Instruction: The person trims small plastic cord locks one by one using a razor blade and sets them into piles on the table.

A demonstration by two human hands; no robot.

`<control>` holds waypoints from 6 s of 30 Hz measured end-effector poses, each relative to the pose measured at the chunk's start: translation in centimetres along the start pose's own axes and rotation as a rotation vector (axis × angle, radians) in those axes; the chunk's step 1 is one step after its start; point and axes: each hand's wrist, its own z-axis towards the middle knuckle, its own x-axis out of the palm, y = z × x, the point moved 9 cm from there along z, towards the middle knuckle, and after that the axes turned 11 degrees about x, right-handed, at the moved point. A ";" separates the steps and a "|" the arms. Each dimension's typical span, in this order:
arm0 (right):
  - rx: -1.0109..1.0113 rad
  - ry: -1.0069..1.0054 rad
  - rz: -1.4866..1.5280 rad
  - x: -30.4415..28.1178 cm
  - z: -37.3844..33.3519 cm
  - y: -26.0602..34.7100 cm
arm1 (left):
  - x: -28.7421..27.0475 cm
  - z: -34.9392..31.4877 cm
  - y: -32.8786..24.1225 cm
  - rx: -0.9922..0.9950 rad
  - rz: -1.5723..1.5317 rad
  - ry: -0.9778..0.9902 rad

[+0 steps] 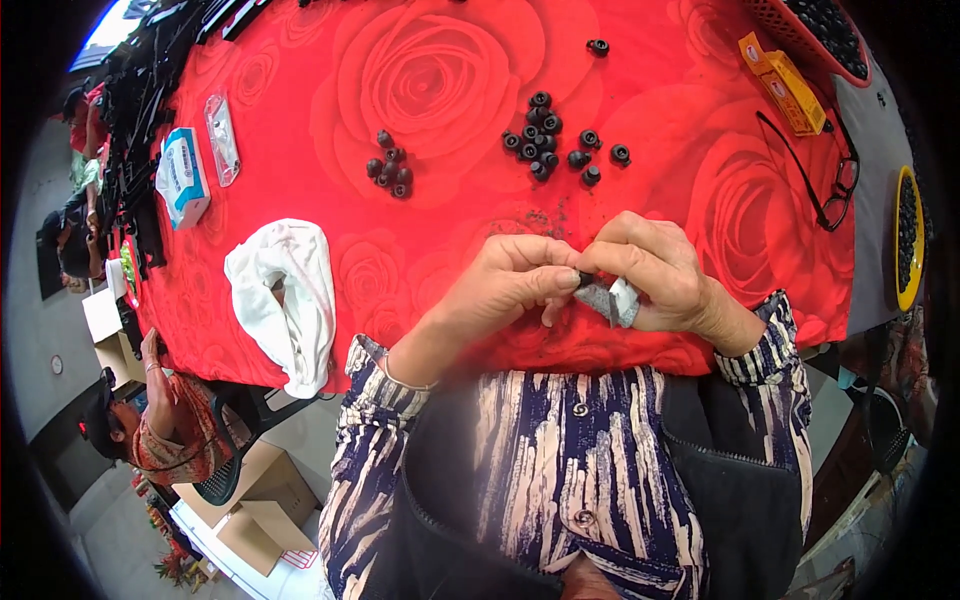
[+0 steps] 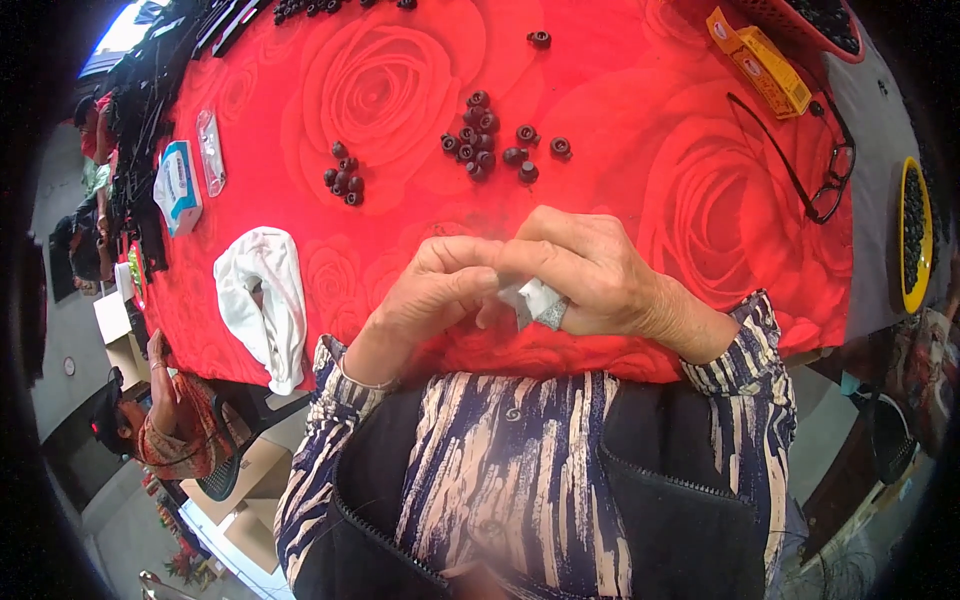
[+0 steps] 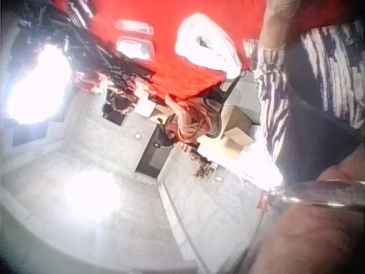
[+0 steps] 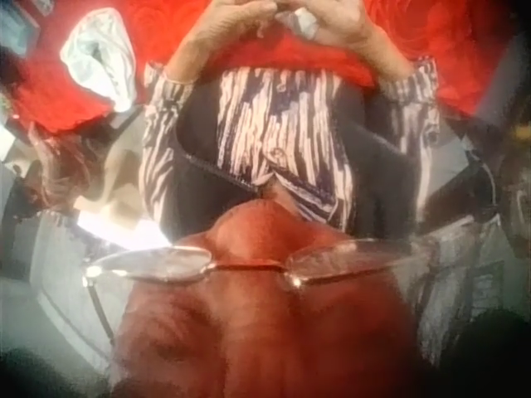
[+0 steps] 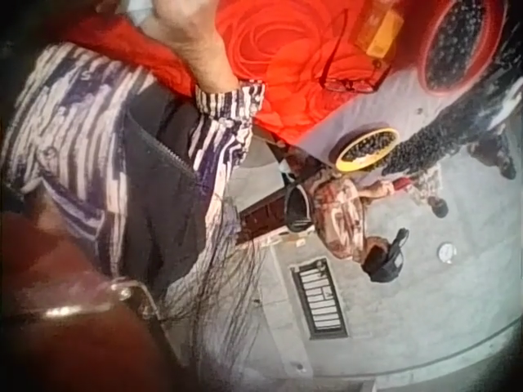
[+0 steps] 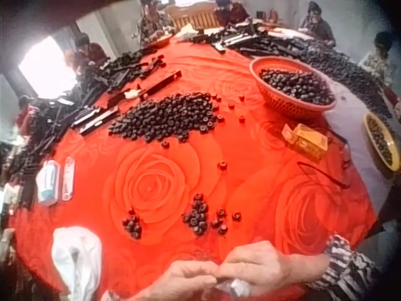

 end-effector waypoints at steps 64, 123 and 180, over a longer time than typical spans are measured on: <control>0.345 0.043 0.015 0.0 0.0 -3.8 | -0.9 0.0 -1.3 0.161 0.007 -0.183; 0.254 0.020 -0.122 0.3 0.1 -3.3 | -0.5 -0.1 0.2 0.033 -0.199 -0.124; -0.031 -0.082 -0.143 0.8 -0.8 -0.3 | 0.0 -0.5 2.1 -0.090 -0.314 -0.102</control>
